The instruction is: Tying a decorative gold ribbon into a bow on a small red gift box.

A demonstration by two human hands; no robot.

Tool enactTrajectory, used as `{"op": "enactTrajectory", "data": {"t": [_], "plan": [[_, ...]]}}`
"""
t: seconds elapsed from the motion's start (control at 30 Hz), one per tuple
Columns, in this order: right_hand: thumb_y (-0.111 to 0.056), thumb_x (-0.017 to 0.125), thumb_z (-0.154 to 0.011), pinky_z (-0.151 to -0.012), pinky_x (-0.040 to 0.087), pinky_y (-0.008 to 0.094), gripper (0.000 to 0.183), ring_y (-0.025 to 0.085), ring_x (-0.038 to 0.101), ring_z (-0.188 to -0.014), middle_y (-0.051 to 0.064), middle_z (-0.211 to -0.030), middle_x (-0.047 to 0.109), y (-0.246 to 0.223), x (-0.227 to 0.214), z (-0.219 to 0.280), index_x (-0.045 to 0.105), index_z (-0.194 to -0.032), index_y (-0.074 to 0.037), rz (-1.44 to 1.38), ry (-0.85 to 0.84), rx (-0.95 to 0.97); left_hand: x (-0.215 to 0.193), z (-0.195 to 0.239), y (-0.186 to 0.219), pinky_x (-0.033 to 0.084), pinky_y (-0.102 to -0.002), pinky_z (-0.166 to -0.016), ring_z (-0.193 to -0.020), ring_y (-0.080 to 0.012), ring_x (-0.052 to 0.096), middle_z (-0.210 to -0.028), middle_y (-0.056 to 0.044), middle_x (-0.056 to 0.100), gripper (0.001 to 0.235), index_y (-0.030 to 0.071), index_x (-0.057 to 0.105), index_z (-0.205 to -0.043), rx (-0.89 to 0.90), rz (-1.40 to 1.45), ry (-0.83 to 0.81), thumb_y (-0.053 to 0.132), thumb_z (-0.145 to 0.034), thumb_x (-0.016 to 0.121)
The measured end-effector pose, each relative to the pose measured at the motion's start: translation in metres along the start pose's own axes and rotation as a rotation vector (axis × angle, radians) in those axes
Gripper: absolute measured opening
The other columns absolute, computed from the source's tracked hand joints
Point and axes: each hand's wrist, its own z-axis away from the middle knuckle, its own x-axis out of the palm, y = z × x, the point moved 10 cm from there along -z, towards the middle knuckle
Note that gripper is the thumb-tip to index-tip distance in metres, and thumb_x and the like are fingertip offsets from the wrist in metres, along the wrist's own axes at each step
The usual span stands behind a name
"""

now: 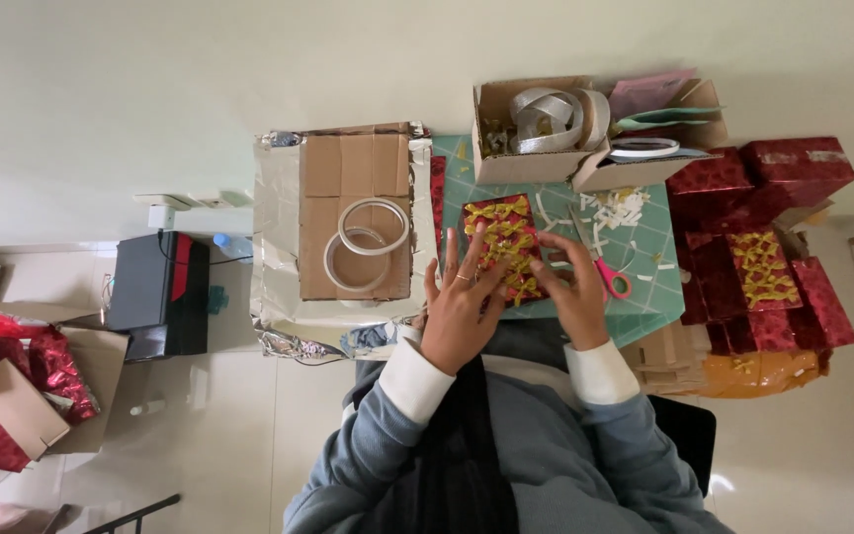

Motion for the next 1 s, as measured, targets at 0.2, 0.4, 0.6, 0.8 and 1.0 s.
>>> {"op": "enactTrajectory", "data": {"t": [0.2, 0.4, 0.6, 0.8, 1.0], "plan": [[-0.024, 0.080, -0.090, -0.090, 0.054, 0.038, 0.051, 0.024, 0.063, -0.108, 0.010, -0.124, 0.061, -0.024, 0.010, -0.004, 0.061, -0.134, -0.007, 0.251, 0.049, -0.164, -0.004, 0.006, -0.002, 0.020, -0.062, -0.118, -0.159, -0.0389, 0.020, -0.169, -0.007, 0.031, 0.030, 0.015, 0.074, -0.122, -0.033, -0.051, 0.046, 0.013, -0.093, 0.067], [-0.021, 0.076, -0.092, -0.093, 0.051, 0.039, 0.046, 0.030, 0.061, -0.110, 0.015, -0.126, 0.059, -0.013, 0.013, 0.001, 0.060, -0.132, -0.005, 0.330, 0.102, -0.189, -0.002, 0.013, -0.005, 0.023, -0.057, -0.116, -0.158, -0.0376, 0.022, -0.167, -0.009, 0.034, 0.034, 0.015, 0.076, -0.121, 0.002, -0.059, 0.063, 0.011, -0.088, 0.069], [-0.019, 0.071, -0.099, -0.100, 0.045, 0.045, 0.041, 0.038, 0.056, -0.118, 0.020, -0.128, 0.056, -0.019, 0.018, 0.009, 0.056, -0.132, -0.001, 0.398, 0.145, -0.311, -0.002, 0.015, -0.006, 0.023, -0.055, -0.116, -0.156, -0.0370, 0.025, -0.165, -0.007, 0.038, 0.032, 0.018, 0.079, -0.115, -0.003, -0.101, 0.065, 0.012, -0.085, 0.072], [-0.023, 0.072, -0.100, -0.095, 0.049, 0.041, 0.043, 0.033, 0.060, -0.112, 0.018, -0.126, 0.056, -0.008, 0.016, 0.006, 0.054, -0.133, -0.001, 0.341, 0.135, -0.228, -0.002, 0.015, -0.011, 0.024, -0.056, -0.115, -0.154, -0.0392, 0.027, -0.165, -0.009, 0.039, 0.034, 0.018, 0.076, -0.119, -0.025, -0.046, 0.053, 0.010, -0.086, 0.071], [-0.023, 0.075, -0.096, -0.087, 0.052, 0.037, 0.036, 0.026, 0.061, -0.105, 0.011, -0.119, 0.060, -0.027, 0.005, 0.011, 0.060, -0.123, -0.006, 0.270, 0.153, -0.181, -0.015, 0.015, 0.002, 0.039, -0.046, -0.116, -0.143, -0.0309, 0.049, -0.151, -0.005, 0.055, 0.041, 0.008, 0.069, -0.132, 0.057, 0.106, 0.067, 0.002, -0.091, 0.065]]}}
